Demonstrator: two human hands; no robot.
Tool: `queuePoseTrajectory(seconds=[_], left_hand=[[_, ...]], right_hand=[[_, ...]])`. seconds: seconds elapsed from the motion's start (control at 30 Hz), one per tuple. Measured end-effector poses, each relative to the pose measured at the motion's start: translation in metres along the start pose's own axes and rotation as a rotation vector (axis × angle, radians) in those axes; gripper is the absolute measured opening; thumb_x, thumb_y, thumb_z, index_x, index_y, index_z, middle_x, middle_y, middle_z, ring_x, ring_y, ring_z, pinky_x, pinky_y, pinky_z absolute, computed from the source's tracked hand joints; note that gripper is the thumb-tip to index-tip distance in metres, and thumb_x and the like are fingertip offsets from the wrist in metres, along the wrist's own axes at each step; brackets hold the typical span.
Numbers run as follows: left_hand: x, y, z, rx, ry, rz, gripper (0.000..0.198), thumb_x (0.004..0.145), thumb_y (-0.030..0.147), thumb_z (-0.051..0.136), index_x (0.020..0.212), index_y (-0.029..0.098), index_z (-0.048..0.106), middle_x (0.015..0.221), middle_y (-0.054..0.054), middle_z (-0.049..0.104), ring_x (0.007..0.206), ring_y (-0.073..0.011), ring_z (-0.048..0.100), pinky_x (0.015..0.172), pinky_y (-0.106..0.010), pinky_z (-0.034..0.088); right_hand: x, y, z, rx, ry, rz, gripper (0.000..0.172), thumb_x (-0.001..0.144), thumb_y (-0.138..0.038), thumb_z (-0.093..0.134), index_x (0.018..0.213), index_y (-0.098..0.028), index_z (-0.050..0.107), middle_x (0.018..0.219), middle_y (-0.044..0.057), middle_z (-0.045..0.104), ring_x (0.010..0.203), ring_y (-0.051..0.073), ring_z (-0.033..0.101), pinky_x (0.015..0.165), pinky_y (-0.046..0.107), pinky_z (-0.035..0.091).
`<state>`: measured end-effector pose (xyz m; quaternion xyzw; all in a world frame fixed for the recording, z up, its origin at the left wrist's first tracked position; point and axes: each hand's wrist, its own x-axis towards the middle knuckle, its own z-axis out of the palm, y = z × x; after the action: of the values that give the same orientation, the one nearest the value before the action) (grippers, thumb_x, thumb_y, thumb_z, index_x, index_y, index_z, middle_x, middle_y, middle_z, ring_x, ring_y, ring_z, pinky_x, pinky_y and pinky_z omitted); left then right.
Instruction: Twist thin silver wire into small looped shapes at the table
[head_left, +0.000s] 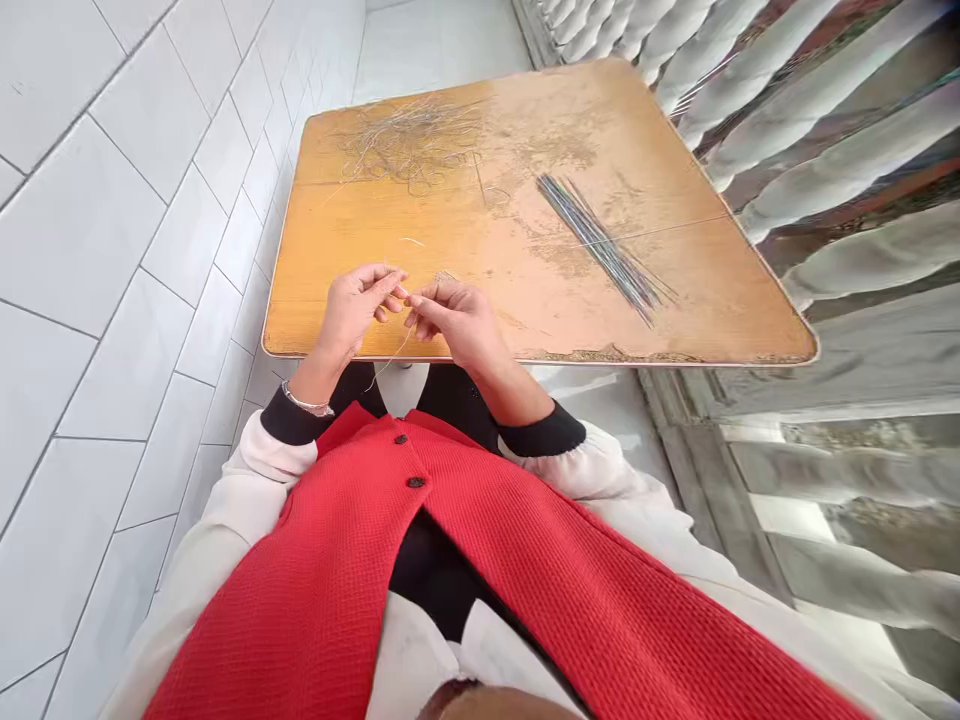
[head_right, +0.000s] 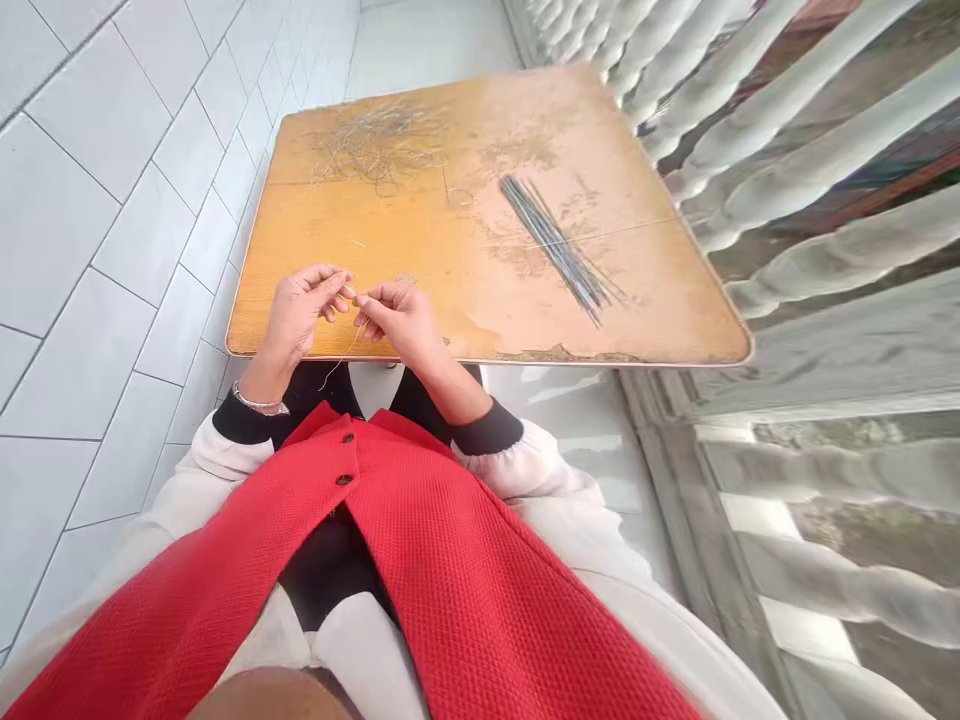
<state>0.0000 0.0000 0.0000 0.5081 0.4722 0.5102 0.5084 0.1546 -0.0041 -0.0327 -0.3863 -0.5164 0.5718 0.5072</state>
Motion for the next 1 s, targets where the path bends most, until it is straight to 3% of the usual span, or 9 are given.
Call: queuePoseTrajectory(seconds=[0.27, 0.47, 0.6, 1.0], left_hand=[[0.001, -0.003, 0.001, 0.02, -0.004, 0.023, 0.015, 0.092, 0.026, 0.069, 0.081, 0.015, 0.07, 0.066, 0.003, 0.07, 0.052, -0.0014, 0.059, 0.047, -0.013, 0.039], [0.004, -0.01, -0.002, -0.008, 0.034, 0.087, 0.022, 0.091, 0.035, 0.071, 0.083, 0.015, 0.07, 0.068, 0.002, 0.069, 0.054, -0.0016, 0.06, 0.048, -0.014, 0.04], [0.005, -0.011, -0.002, -0.02, 0.067, 0.096, 0.019, 0.091, 0.033, 0.07, 0.083, 0.015, 0.07, 0.068, 0.003, 0.069, 0.053, -0.0014, 0.06, 0.047, -0.014, 0.04], [0.002, -0.014, 0.001, -0.046, -0.01, 0.038, 0.017, 0.096, 0.025, 0.063, 0.084, 0.015, 0.07, 0.073, 0.001, 0.071, 0.053, -0.0015, 0.06, 0.049, -0.014, 0.041]], right_hand=[[-0.001, 0.0, 0.002, 0.024, -0.002, 0.0, 0.042, 0.066, -0.054, 0.087, 0.069, -0.017, 0.068, 0.059, -0.001, 0.066, 0.044, 0.006, 0.053, 0.044, 0.02, 0.041], [-0.003, 0.001, 0.004, 0.129, -0.039, 0.1, 0.039, 0.063, -0.048, 0.089, 0.072, -0.016, 0.067, 0.067, 0.002, 0.073, 0.042, 0.005, 0.052, 0.041, 0.019, 0.038], [-0.003, 0.003, 0.005, 0.18, -0.052, 0.125, 0.039, 0.06, -0.047, 0.089, 0.073, -0.017, 0.068, 0.068, 0.002, 0.075, 0.041, 0.005, 0.051, 0.041, 0.019, 0.039], [-0.001, 0.004, 0.006, 0.105, 0.012, 0.047, 0.031, 0.072, -0.04, 0.083, 0.066, -0.017, 0.064, 0.06, -0.001, 0.066, 0.042, 0.004, 0.047, 0.042, 0.019, 0.036]])
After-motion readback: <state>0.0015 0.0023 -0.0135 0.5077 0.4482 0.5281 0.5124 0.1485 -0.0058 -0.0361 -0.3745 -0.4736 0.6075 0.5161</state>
